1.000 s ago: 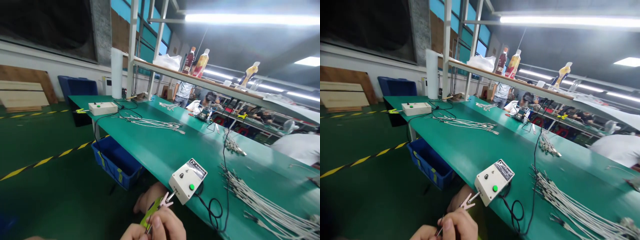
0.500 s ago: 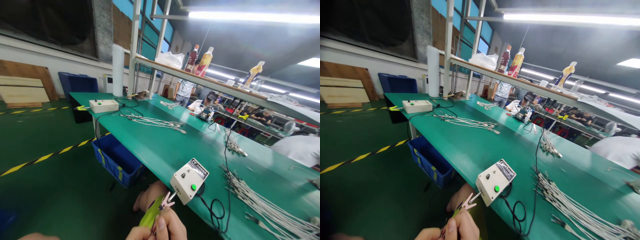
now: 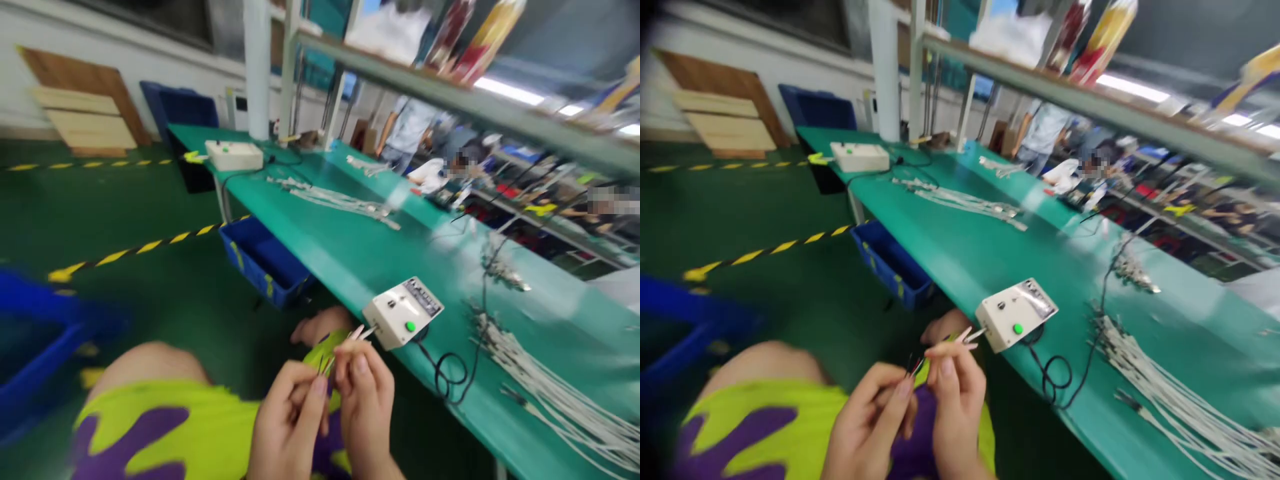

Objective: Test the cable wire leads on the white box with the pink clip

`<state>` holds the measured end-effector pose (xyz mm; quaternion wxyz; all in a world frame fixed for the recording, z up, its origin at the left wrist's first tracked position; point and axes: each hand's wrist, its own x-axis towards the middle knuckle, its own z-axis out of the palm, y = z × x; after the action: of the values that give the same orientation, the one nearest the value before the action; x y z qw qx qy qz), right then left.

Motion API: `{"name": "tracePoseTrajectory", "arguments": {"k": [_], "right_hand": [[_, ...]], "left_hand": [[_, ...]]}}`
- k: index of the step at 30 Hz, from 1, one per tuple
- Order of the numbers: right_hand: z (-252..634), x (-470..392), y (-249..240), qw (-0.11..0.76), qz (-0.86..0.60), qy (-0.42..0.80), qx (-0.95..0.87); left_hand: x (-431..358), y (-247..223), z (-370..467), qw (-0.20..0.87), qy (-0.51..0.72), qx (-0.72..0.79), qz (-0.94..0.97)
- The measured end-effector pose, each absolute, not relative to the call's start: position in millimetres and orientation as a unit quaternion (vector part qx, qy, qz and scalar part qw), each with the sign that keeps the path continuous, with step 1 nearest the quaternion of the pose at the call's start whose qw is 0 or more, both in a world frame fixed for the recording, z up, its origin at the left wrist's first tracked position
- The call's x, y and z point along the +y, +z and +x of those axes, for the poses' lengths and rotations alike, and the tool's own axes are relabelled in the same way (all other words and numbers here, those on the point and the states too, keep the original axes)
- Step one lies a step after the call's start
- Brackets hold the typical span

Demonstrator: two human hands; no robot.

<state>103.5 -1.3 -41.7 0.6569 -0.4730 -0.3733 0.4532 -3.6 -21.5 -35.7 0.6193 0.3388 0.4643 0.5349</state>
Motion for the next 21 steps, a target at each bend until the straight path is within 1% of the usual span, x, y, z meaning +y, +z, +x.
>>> {"name": "tracePoseTrajectory", "arguments": {"k": [2, 4, 9, 16, 21], "right_hand": [[107.8, -5.1, -37.1, 0.621, -0.48, 0.474, -0.399], [109.1, -7.2, -33.9, 0.604, -0.489, 0.484, -0.403], [104.8, -6.6, -29.5, 0.619, -0.48, 0.489, -0.384], [108.0, -0.4, -39.0, 0.619, -0.493, 0.474, -0.386], [109.1, 3.6, -39.5, 0.632, -0.463, 0.475, -0.4]], "left_hand": [[-19.6, -26.4, -5.5, 0.625, 0.532, 0.44, 0.364], [-18.2, -26.0, -6.6, 0.631, 0.531, 0.431, 0.366], [-20.5, -32.5, -7.8, 0.638, 0.534, 0.423, 0.359], [-15.0, -33.0, -7.9, 0.652, 0.562, 0.388, 0.329], [-11.6, -37.4, -8.3, 0.628, 0.555, 0.43, 0.337]]}}
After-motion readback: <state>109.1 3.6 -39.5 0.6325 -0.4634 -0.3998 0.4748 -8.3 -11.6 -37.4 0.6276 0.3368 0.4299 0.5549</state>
